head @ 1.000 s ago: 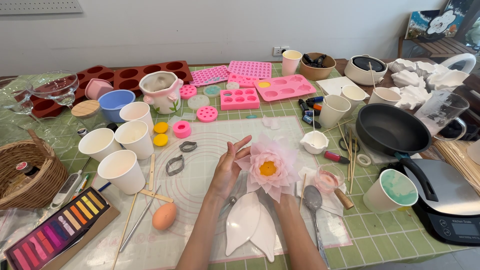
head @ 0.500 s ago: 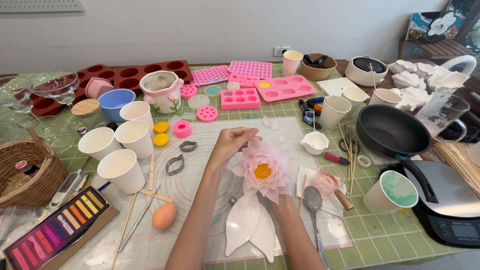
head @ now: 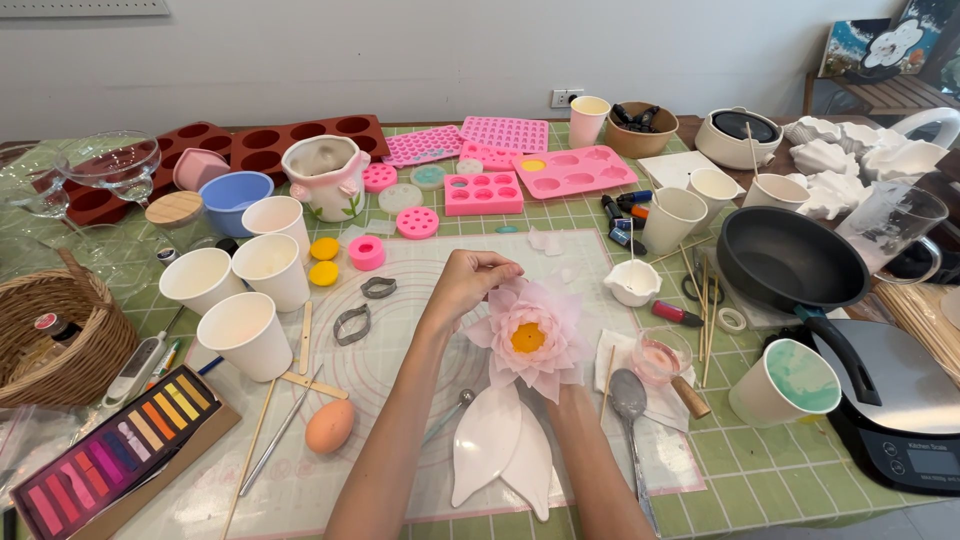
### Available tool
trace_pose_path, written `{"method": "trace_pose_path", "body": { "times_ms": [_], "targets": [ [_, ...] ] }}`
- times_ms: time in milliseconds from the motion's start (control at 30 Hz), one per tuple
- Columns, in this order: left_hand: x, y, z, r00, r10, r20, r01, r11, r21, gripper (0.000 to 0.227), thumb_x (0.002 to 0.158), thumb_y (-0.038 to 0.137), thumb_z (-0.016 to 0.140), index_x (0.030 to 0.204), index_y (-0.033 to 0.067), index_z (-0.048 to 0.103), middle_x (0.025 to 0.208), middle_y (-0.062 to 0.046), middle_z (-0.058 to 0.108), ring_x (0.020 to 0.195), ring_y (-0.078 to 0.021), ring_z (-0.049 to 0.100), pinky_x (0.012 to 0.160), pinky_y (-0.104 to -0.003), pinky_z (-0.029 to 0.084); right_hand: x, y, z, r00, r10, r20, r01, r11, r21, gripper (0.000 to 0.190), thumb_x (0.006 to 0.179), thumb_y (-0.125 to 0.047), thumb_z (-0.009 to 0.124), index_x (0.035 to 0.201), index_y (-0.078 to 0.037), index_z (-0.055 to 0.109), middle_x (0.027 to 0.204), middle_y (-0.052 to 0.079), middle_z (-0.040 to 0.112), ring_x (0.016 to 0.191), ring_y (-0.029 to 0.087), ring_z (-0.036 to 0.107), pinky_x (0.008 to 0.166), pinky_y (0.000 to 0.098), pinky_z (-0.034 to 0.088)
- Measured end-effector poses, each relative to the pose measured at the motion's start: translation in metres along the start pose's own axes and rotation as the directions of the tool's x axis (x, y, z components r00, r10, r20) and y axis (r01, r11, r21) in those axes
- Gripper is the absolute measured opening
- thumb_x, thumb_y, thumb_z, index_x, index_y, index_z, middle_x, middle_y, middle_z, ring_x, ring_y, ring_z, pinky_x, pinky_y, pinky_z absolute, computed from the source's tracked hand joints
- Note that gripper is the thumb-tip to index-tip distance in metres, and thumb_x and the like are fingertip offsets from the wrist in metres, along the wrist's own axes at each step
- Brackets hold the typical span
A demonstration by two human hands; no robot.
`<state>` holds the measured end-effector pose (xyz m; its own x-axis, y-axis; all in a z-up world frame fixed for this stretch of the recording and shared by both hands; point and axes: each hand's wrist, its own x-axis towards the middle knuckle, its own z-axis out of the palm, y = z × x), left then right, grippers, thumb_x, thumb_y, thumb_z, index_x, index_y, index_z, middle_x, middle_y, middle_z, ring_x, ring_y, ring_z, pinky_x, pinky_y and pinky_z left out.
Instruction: Assembling a lotus-shaped candle by attaching individual wax petals to a central core.
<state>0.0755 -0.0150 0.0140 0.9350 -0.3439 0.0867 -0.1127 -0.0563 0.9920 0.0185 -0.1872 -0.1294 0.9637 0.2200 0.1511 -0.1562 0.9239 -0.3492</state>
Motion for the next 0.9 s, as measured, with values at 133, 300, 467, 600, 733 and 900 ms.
{"method": "trace_pose_path", "body": {
  "times_ms": [133,300,467,600,733,900],
  "targets": [
    [0.003,0.0,0.001,1.0,0.001,0.01,-0.001,1.0,0.029,0.015,0.089,0.016,0.076,0.095,0.0039,0.083,0.08,-0.002,0.078,0.066,-0.0056,0.06,0.057,-0.024,0.046,-0.001,-0.001,-0.008,1.0,0.002,0.007,-0.002,1.0,0.009,0.045,0.105,-0.034,0.042,0.132,0.001,0.052,0.122,0.023,0.061,0.11,0.04,0.063,0.092,0.0545,0.056],
    [0.006,-0.002,0.001,1.0,-0.011,0.014,0.01,0.998,0.064,0.015,0.088,0.016,0.077,0.095,0.0045,0.083,0.079,-0.002,0.078,0.067,-0.0063,0.062,0.059,-0.024,0.048,-0.001,-0.001,-0.006,0.999,0.002,-0.039,-0.002,1.0,0.011,0.046,0.104,-0.036,0.043,0.13,0.001,0.052,0.121,0.023,0.061,0.109,0.04,0.062,0.091,0.055,0.057],
    [0.007,-0.004,-0.001,0.999,-0.024,0.037,0.022,0.999,0.047,0.018,0.087,0.019,0.078,0.097,0.0052,0.083,0.081,-0.002,0.077,0.068,-0.0068,0.062,0.059,-0.025,0.049,0.0,0.0,-0.004,0.999,-0.009,-0.039,0.009,1.0,-0.005,0.048,0.104,-0.037,0.043,0.131,0.002,0.053,0.122,0.023,0.061,0.109,0.041,0.062,0.09,0.0551,0.057],
    [0.006,0.001,-0.001,0.997,-0.038,0.066,0.037,0.999,0.016,0.028,0.088,0.031,0.078,0.1,0.006,0.082,0.079,0.001,0.074,0.068,-0.0073,0.062,0.061,-0.026,0.05,0.0,-0.004,0.019,1.0,-0.002,0.018,0.003,0.999,-0.043,0.052,0.102,-0.039,0.043,0.129,0.003,0.055,0.118,0.028,0.062,0.104,0.042,0.063,0.085,0.0519,0.057],
    [0.01,-0.003,-0.001,0.995,-0.046,0.089,0.044,0.999,0.016,0.04,0.091,0.042,0.074,0.1,0.0051,0.082,0.071,0.004,0.065,0.066,-0.0077,0.058,0.061,-0.027,0.05,0.0,-0.003,0.021,0.999,0.031,0.037,-0.032,0.999,0.025,0.047,0.103,-0.037,0.043,0.125,0.003,0.055,0.116,0.028,0.062,0.103,0.04,0.063,0.086,0.0498,0.058],
    [0.016,-0.001,0.0,0.991,-0.067,0.114,0.065,0.998,0.022,0.053,0.093,0.054,0.067,0.104,0.0042,0.082,0.07,0.003,0.058,0.069,-0.0091,0.058,0.067,-0.029,0.052,0.0,-0.003,0.008,0.998,0.028,0.056,-0.029,0.999,0.019,0.045,0.106,-0.038,0.046,0.126,0.002,0.055,0.119,0.027,0.061,0.105,0.041,0.062,0.089,0.0501,0.057]
  ]
}}
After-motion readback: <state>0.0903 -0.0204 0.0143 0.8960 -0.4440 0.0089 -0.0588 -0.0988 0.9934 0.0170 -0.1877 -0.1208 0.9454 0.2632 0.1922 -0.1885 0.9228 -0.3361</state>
